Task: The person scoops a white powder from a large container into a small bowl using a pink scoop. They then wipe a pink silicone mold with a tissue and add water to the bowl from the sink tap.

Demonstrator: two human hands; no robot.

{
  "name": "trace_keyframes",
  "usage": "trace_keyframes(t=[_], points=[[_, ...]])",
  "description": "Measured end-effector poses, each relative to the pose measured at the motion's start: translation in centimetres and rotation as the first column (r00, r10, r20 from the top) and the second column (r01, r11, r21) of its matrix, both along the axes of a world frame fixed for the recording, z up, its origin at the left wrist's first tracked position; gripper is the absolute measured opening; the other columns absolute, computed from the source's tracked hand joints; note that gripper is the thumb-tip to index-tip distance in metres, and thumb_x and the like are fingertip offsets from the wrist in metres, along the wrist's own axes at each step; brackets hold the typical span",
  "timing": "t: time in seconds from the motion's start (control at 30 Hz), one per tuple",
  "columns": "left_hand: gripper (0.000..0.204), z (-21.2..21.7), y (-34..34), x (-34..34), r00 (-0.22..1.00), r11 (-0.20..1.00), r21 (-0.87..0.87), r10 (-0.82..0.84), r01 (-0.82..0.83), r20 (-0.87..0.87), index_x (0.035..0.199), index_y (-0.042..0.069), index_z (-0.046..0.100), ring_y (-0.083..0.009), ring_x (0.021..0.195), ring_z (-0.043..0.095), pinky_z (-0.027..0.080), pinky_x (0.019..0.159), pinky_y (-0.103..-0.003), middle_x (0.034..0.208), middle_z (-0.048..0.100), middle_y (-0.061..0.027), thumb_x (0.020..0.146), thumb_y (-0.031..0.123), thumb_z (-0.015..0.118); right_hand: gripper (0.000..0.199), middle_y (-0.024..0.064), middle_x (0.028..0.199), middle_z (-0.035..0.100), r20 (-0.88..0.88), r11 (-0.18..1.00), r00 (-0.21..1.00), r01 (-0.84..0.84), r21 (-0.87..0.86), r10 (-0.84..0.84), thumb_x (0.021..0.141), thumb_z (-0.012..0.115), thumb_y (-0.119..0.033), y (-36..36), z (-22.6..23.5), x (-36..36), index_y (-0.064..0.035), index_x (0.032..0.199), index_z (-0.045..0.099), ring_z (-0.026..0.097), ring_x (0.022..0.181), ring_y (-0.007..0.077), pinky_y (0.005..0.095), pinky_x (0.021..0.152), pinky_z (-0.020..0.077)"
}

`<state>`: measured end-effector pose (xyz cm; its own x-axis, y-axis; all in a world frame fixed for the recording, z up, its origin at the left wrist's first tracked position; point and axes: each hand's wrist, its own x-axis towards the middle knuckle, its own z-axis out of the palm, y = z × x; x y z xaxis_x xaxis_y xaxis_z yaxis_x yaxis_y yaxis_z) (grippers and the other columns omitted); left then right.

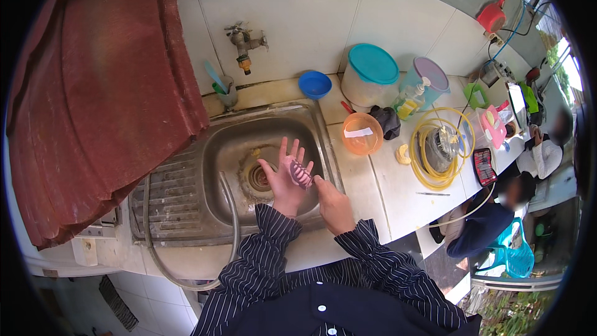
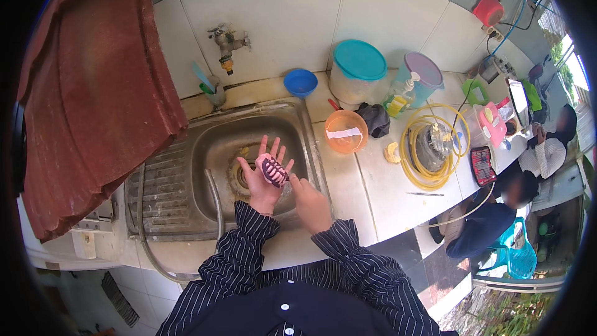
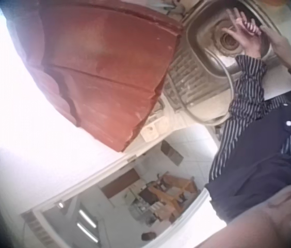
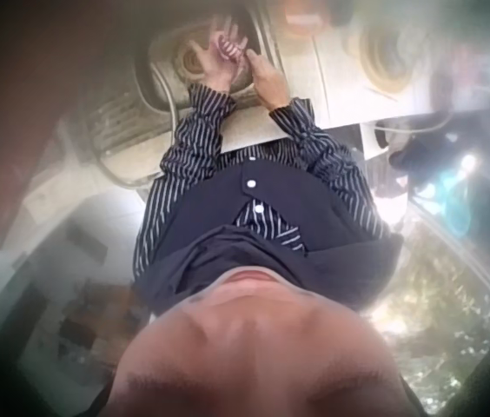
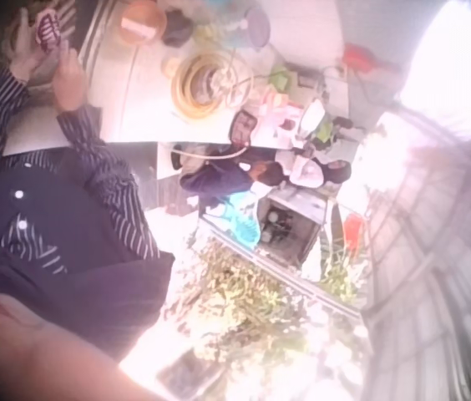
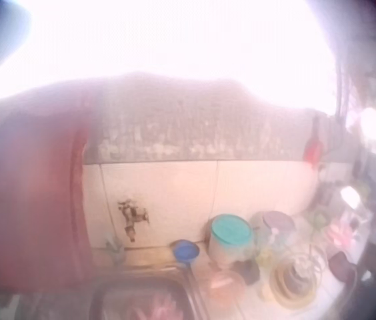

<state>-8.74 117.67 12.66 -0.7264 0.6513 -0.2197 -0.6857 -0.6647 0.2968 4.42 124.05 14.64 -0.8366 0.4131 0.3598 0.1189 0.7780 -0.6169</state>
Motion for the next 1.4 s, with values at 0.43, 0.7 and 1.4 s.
trace_keyframes(t=[0.43,0.7,1.4], points=[[0.086,0.6,0.1,0.4,0.976,0.992,0.049,-0.104,0.116,-0.191,0.147,0.021,0.030,-0.0196,0.140,0.024,0.017,0.113,-0.047,0.153,0.029,-0.0029,0.086,0.078,0.012,0.031,0.0139,0.088,0.060,0.023,1.000,1.000,-0.001,0.012,0.001,0.087,0.050,-0.004,0.5,2.0,0.3,-0.0057,0.118,0.052,0.062,0.075,0.0354,0.0426,0.062,0.0499],[0.073,2.7,-0.3,1.1,0.963,0.997,0.016,-0.063,0.070,-0.263,0.139,0.005,0.036,-0.0238,0.124,0.046,0.034,0.107,-0.040,0.140,0.044,-0.0121,0.096,0.063,0.026,0.015,0.0071,0.071,0.054,0.027,0.885,0.996,-0.065,-0.462,0.087,0.095,0.049,-0.013,2.1,4.8,-0.1,-0.0037,0.104,0.055,0.055,0.060,0.0204,0.0339,0.054,0.0436],[0.056,2.8,-1.7,-1.5,0.984,1.000,-0.009,-0.013,0.011,-0.177,0.139,0.007,0.041,-0.0223,0.131,0.041,0.032,0.111,-0.040,0.142,0.044,-0.0115,0.101,0.046,0.034,0.041,0.0160,0.091,0.053,0.039,0.993,0.996,-0.078,0.089,0.075,0.086,0.050,0.001,3.4,11.1,-0.4,-0.0004,0.126,0.049,0.056,0.086,0.0321,0.0395,0.079,0.0460]])
